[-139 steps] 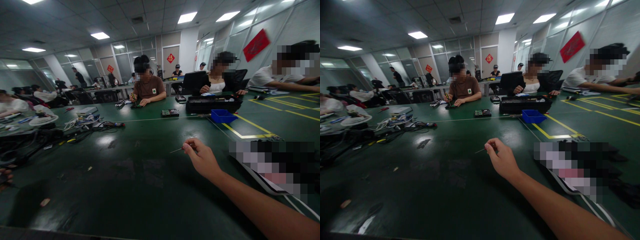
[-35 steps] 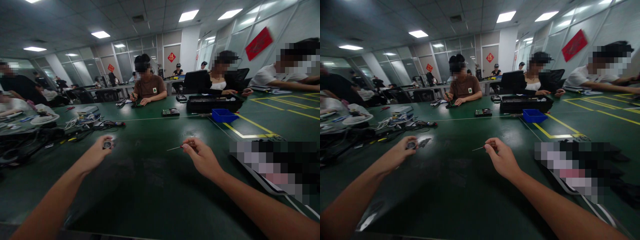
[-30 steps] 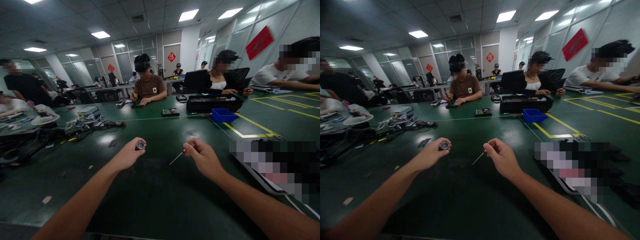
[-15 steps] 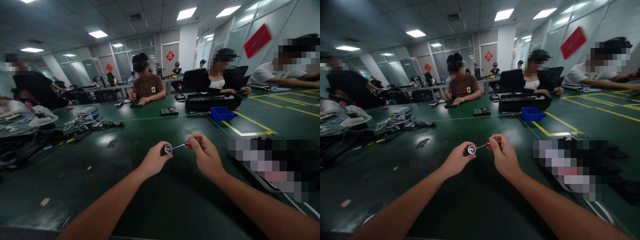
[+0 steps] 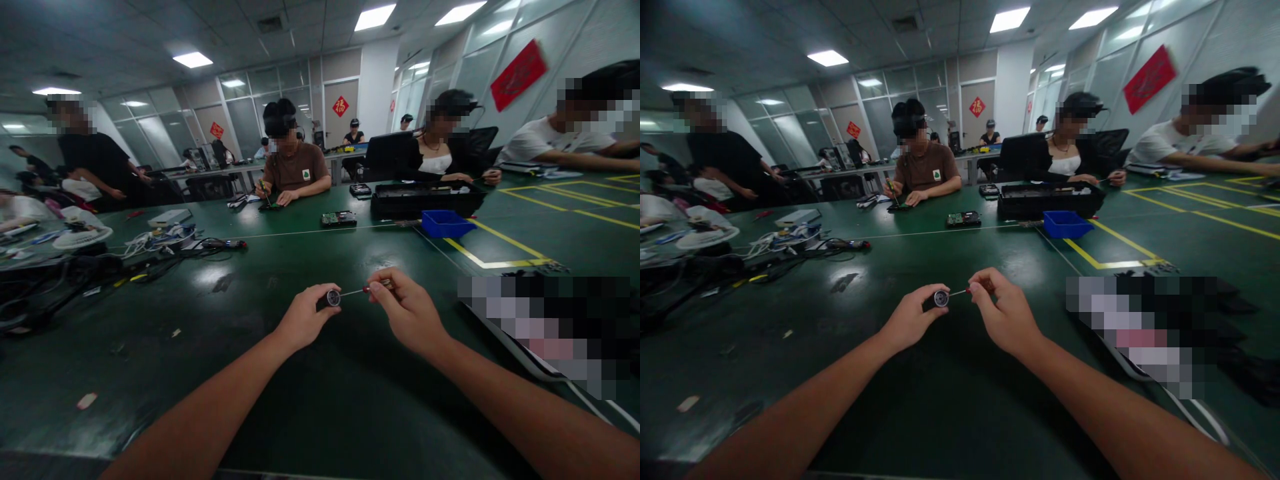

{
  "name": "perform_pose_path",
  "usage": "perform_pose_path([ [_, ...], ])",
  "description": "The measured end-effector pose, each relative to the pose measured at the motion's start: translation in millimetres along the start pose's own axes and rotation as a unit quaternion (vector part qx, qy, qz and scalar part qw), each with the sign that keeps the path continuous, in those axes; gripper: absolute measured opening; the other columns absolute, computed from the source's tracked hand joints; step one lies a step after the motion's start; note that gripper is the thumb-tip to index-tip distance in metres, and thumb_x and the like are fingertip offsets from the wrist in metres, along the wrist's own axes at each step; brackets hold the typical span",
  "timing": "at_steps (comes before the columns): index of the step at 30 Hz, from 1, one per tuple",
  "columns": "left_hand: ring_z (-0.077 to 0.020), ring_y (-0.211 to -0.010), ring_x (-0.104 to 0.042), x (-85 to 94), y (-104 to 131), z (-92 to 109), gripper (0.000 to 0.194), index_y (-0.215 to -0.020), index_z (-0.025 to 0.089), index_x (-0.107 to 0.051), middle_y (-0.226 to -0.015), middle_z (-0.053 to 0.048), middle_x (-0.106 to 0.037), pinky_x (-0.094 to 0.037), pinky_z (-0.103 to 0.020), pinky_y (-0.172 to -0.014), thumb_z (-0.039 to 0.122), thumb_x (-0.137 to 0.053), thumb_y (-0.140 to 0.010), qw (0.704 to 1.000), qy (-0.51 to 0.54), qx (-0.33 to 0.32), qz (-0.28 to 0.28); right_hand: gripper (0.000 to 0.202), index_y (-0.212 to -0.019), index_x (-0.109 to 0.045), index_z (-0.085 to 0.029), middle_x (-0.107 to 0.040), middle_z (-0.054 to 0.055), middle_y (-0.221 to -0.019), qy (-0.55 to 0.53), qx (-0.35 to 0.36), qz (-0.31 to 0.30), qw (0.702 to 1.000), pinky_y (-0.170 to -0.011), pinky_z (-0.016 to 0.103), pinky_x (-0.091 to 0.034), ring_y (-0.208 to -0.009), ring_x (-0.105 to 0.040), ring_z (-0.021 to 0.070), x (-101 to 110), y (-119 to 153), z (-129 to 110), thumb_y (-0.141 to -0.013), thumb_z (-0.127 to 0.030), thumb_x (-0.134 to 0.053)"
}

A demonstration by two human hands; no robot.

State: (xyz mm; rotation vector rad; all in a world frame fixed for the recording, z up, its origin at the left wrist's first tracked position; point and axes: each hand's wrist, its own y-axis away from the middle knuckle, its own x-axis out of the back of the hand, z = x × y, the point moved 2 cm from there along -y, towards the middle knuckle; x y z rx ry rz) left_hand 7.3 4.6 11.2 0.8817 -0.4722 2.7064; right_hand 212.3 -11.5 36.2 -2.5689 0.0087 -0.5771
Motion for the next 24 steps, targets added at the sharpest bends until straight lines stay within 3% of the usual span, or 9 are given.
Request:
perform_pose_path([
  [6, -0.0221, -0.111, -0.058, -1.8, 0.6, -1.9, 0.033, -0.118, 0.029, -0.064, -0.117, -0.001, -0.066, -0.041, -0.041, -0.105, 0.021, -0.069, -0.086, 0.999, -0.036, -0.022, -0.016, 0.03, -0.087, -0.062, -0.023, -0.057, -0.001, -0.064, 0.018, -0.042, 0.002, 0.999, -0.054, 0.03, -0.04, -0.057, -0.054, 0.016, -3.4, -0.5, 5.9, -0.098, -0.045, -0.046],
  [10, -0.0227, -0.113, -0.058, -0.9, -0.2, -2.6, 0.034, -0.119, 0.028, -0.063, -0.119, -0.002, -0.065, -0.04, -0.042, -0.106, 0.021, -0.067, -0.086, 0.999, -0.039, -0.009, -0.002, 0.023, -0.102, -0.059, -0.022, -0.066, 0.004, -0.084, -0.076, -0.068, 0.028, 0.994, -0.065, 0.033, -0.049, -0.074, -0.063, 0.0193, -6.8, -2.4, 12.5, -0.094, -0.041, -0.052],
  [14, -0.0223, -0.116, -0.057, 0.6, -1.0, -5.3, 0.035, -0.121, 0.028, -0.062, -0.123, -0.003, -0.064, -0.041, -0.039, -0.106, 0.021, -0.067, -0.087, 1.0, -0.023, 0.004, 0.017, 0.026, -0.095, -0.063, -0.019, -0.068, 0.005, -0.083, -0.149, -0.108, 0.03, 0.982, -0.075, 0.037, -0.053, -0.078, -0.065, 0.02, -10.6, -4.8, 18.1, -0.089, -0.044, -0.059],
  [17, -0.0212, -0.115, -0.057, 1.7, -1.6, -4.7, 0.033, -0.119, 0.027, -0.062, -0.121, -0.002, -0.064, -0.042, -0.038, -0.104, 0.019, -0.067, -0.087, 1.0, -0.012, -0.004, 0.015, 0.027, -0.09, -0.065, -0.019, -0.067, 0.004, -0.082, -0.244, -0.167, 0.037, 0.955, -0.075, 0.036, -0.054, -0.075, -0.064, 0.0184, -13.6, -7.2, 25.0, -0.088, -0.047, -0.062],
  [18, -0.021, -0.114, -0.057, 2.0, -1.7, -3.7, 0.032, -0.117, 0.027, -0.062, -0.12, -0.001, -0.064, -0.041, -0.038, -0.105, 0.019, -0.066, -0.087, 1.0, -0.014, -0.008, 0.009, 0.027, -0.086, -0.064, -0.02, -0.066, 0.003, -0.078, -0.289, -0.198, 0.053, 0.935, -0.073, 0.036, -0.054, -0.071, -0.063, 0.0176, -14.3, -8.0, 28.2, -0.086, -0.047, -0.064],
  [21, -0.0216, -0.109, -0.058, 3.0, -1.8, 0.4, 0.028, -0.115, 0.027, -0.062, -0.115, 0.0, -0.065, -0.039, -0.043, -0.107, 0.021, -0.066, -0.088, 0.999, -0.035, -0.015, -0.009, 0.025, -0.079, -0.064, -0.02, -0.06, 0.001, -0.067, -0.382, -0.277, 0.027, 0.881, -0.071, 0.037, -0.055, -0.062, -0.059, 0.0162, -17.8, -10.2, 36.2, -0.082, -0.044, -0.068],
  [24, -0.0221, -0.107, -0.058, 3.1, -1.1, 3.3, 0.027, -0.116, 0.029, -0.062, -0.112, 0.001, -0.066, -0.035, -0.048, -0.11, 0.023, -0.064, -0.089, 0.998, -0.051, -0.014, -0.019, 0.024, -0.082, -0.064, -0.02, -0.062, 0.002, -0.072, -0.355, -0.253, 0.054, 0.898, -0.072, 0.036, -0.054, -0.066, -0.06, 0.0171, -14.4, -11.3, 38.4, -0.084, -0.044, -0.066],
])
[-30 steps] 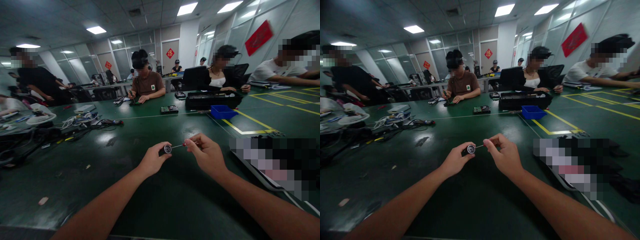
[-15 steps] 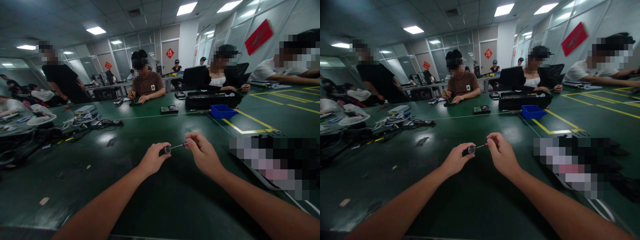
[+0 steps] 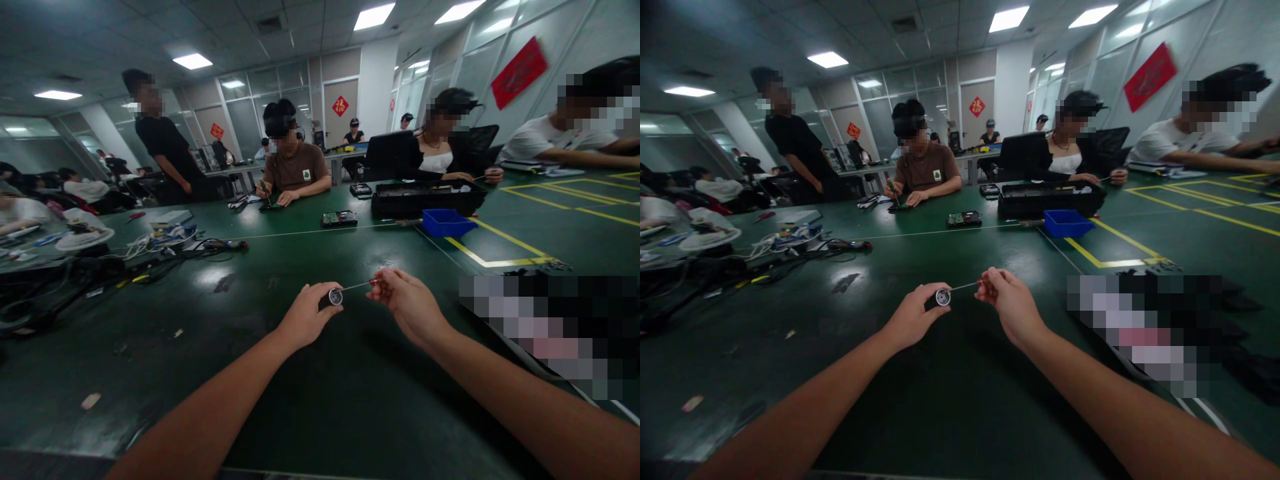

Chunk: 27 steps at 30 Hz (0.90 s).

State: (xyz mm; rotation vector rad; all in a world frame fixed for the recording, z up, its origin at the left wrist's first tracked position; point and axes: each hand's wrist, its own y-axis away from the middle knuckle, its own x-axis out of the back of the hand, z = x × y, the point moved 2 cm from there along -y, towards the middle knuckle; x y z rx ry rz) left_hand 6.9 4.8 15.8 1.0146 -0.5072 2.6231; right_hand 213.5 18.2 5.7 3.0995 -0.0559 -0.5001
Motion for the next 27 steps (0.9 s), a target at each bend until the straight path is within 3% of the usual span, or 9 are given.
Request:
perform_pose_path([
  [5, -0.0232, -0.11, -0.057, -0.9, 0.9, -1.2, 0.03, -0.118, 0.03, -0.061, -0.116, 0.001, -0.065, -0.029, -0.052, -0.115, 0.025, -0.066, -0.089, 1.0, -0.003, 0.017, 0.013, 0.025, -0.089, -0.063, -0.021, -0.065, 0.003, -0.077, 0.202, 0.163, 0.002, 0.966, -0.071, 0.035, -0.048, -0.071, -0.061, 0.0181, -1.8, 10.6, -13.0, -0.093, -0.045, -0.056],
  [8, -0.024, -0.111, -0.057, -1.5, 0.4, -2.5, 0.032, -0.12, 0.029, -0.061, -0.117, -0.001, -0.065, -0.028, -0.054, -0.116, 0.026, -0.066, -0.088, 1.0, -0.004, 0.024, 0.02, 0.026, -0.09, -0.061, -0.021, -0.065, 0.003, -0.075, 0.259, 0.194, -0.007, 0.946, -0.069, 0.035, -0.047, -0.071, -0.061, 0.0191, -5.5, 17.7, -18.4, -0.095, -0.044, -0.052],
  [14, -0.0241, -0.114, -0.057, -2.1, -1.2, -6.8, 0.035, -0.123, 0.028, -0.06, -0.121, -0.003, -0.064, -0.028, -0.054, -0.117, 0.025, -0.066, -0.089, 0.999, -0.009, 0.036, 0.031, 0.026, -0.093, -0.062, -0.021, -0.066, 0.003, -0.078, 0.314, 0.207, -0.043, 0.925, -0.066, 0.033, -0.047, -0.073, -0.063, 0.0193, -6.1, 21.9, -18.6, -0.096, -0.045, -0.052],
  [20, -0.0233, -0.112, -0.057, -2.5, -1.2, -8.2, 0.031, -0.119, 0.029, -0.062, -0.118, -0.001, -0.065, -0.03, -0.053, -0.117, 0.027, -0.066, -0.089, 0.999, -0.013, 0.026, 0.033, 0.026, -0.092, -0.06, -0.021, -0.065, 0.003, -0.076, 0.335, 0.225, -0.018, 0.915, -0.063, 0.032, -0.045, -0.071, -0.062, 0.0191, -5.0, 21.1, -16.4, -0.098, -0.044, -0.048],
  [27, -0.0235, -0.113, -0.056, -2.4, -1.8, -7.9, 0.031, -0.118, 0.029, -0.061, -0.118, 0.0, -0.065, -0.027, -0.056, -0.117, 0.024, -0.067, -0.088, 0.999, -0.028, 0.02, 0.021, 0.033, -0.089, -0.063, -0.022, -0.058, -0.002, -0.064, 0.364, 0.191, -0.039, 0.911, -0.054, 0.029, -0.039, -0.057, -0.055, 0.0152, -7.9, 22.2, -20.1, -0.098, -0.05, -0.047],
])
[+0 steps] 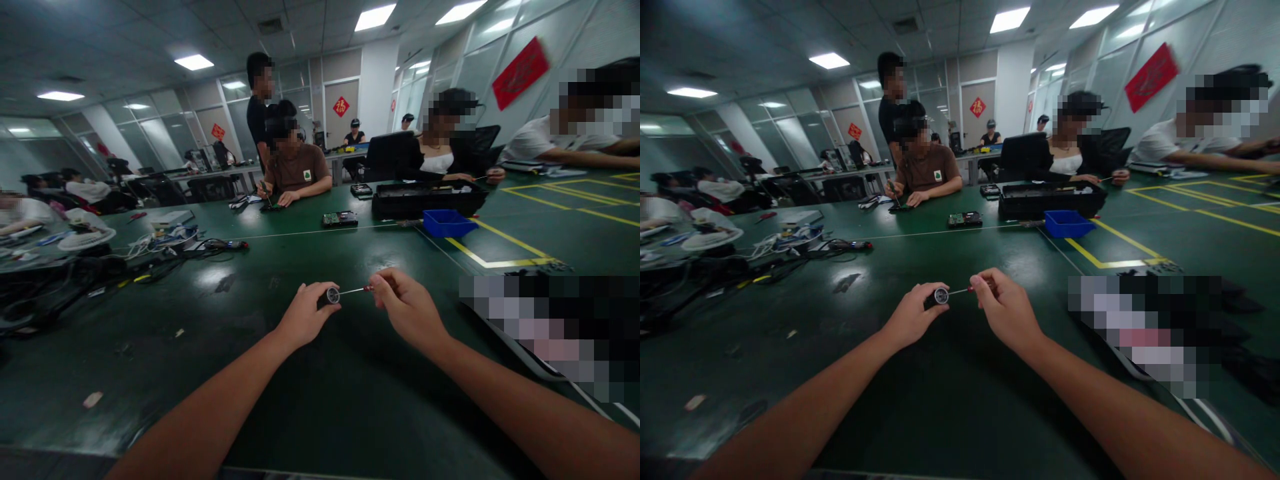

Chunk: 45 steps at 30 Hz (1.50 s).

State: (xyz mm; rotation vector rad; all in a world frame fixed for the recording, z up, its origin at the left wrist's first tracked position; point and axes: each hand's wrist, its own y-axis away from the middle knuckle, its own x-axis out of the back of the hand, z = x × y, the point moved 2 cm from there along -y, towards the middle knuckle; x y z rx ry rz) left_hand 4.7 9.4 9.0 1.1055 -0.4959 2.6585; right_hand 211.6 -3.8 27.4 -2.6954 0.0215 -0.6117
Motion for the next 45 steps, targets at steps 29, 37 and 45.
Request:
perform_pose_path([
  [29, -0.0226, -0.118, -0.055, 3.5, 1.0, 0.0, 0.029, -0.12, 0.028, -0.058, -0.121, -0.002, -0.064, -0.017, -0.06, -0.121, 0.028, -0.062, -0.091, 0.999, -0.032, -0.025, 0.004, 0.024, -0.084, -0.063, -0.02, -0.065, 0.005, -0.077, -0.317, -0.16, 0.028, 0.934, -0.075, 0.041, -0.055, -0.069, -0.063, 0.0197, -10.8, -8.5, 15.1, -0.087, -0.045, -0.062],
  [37, -0.023, -0.118, -0.055, 1.9, -1.8, -4.7, 0.027, -0.119, 0.03, -0.059, -0.118, -0.001, -0.064, -0.009, -0.066, -0.12, 0.029, -0.062, -0.091, 0.999, -0.044, -0.016, -0.02, 0.027, -0.084, -0.061, -0.021, -0.065, 0.005, -0.077, -0.273, -0.148, 0.05, 0.949, -0.068, 0.036, -0.053, -0.069, -0.062, 0.019, -10.3, -12.1, 25.2, -0.086, -0.047, -0.061],
  [45, -0.0235, -0.119, -0.055, 2.5, 1.1, -1.5, 0.03, -0.12, 0.031, -0.059, -0.12, -0.002, -0.064, -0.009, -0.066, -0.12, 0.028, -0.063, -0.091, 0.999, -0.025, -0.01, -0.017, 0.028, -0.086, -0.061, -0.021, -0.065, 0.003, -0.073, -0.092, -0.043, 0.044, 0.994, -0.067, 0.034, -0.048, -0.07, -0.062, 0.019, -5.0, -4.8, 9.5, -0.094, -0.046, -0.051],
])
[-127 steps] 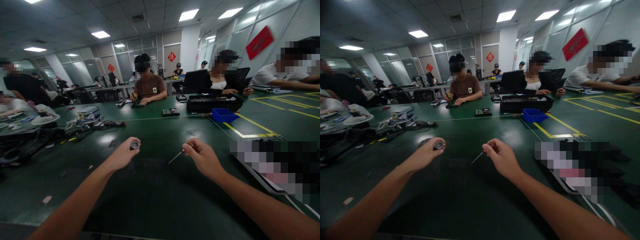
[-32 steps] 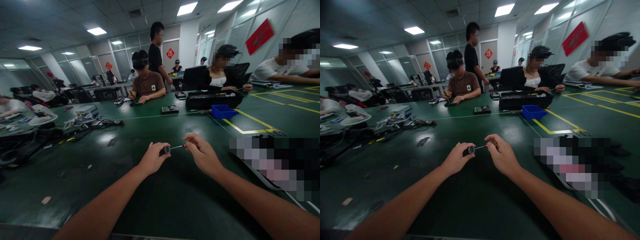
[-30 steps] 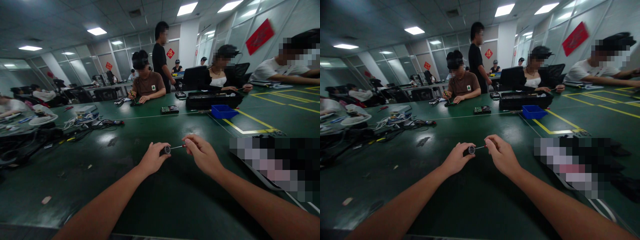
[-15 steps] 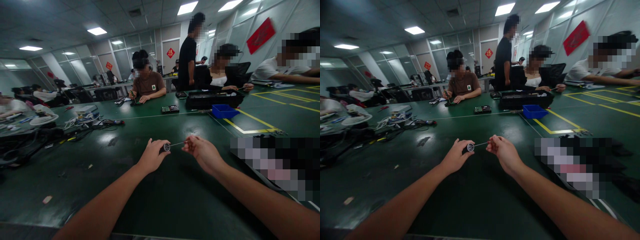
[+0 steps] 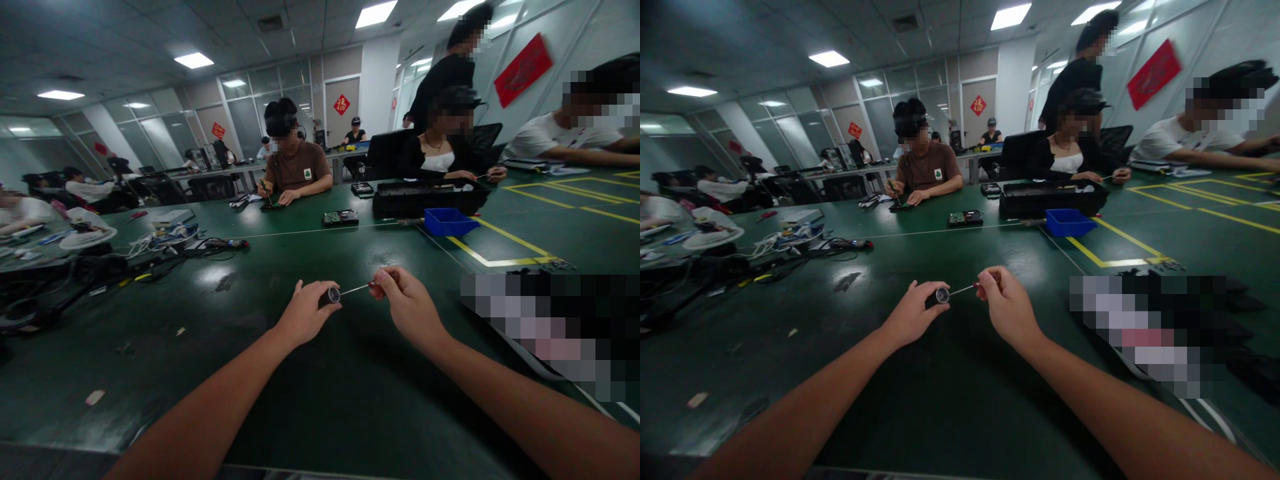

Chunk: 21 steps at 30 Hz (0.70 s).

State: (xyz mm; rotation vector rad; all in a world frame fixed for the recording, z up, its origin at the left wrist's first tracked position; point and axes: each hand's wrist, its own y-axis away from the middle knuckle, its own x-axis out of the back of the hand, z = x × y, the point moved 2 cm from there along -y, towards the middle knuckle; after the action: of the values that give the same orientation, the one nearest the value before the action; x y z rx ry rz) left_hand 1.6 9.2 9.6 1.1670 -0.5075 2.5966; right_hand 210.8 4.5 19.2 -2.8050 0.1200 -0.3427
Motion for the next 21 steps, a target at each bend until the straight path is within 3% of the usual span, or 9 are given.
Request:
perform_pose_path([
  [18, -0.0243, -0.119, -0.055, 4.0, -0.3, 3.6, 0.03, -0.12, 0.03, -0.059, -0.121, -0.003, -0.063, -0.012, -0.064, -0.12, 0.027, -0.062, -0.091, 1.0, -0.015, 0.003, 0.012, 0.026, -0.088, -0.06, -0.021, -0.066, 0.003, -0.077, -0.073, 0.003, -0.011, 0.997, -0.071, 0.035, -0.052, -0.072, -0.064, 0.0186, -4.7, 1.9, -1.3, -0.093, -0.046, -0.054],
  [21, -0.0239, -0.114, -0.057, 4.9, -0.1, 6.0, 0.026, -0.117, 0.029, -0.061, -0.116, -0.002, -0.065, -0.021, -0.061, -0.119, 0.026, -0.063, -0.09, 1.0, -0.011, -0.003, 0.014, 0.025, -0.089, -0.06, -0.021, -0.066, 0.004, -0.078, -0.078, 0.003, -0.004, 0.997, -0.072, 0.036, -0.053, -0.073, -0.065, 0.0189, -5.2, 3.1, -1.2, -0.093, -0.045, -0.054],
])
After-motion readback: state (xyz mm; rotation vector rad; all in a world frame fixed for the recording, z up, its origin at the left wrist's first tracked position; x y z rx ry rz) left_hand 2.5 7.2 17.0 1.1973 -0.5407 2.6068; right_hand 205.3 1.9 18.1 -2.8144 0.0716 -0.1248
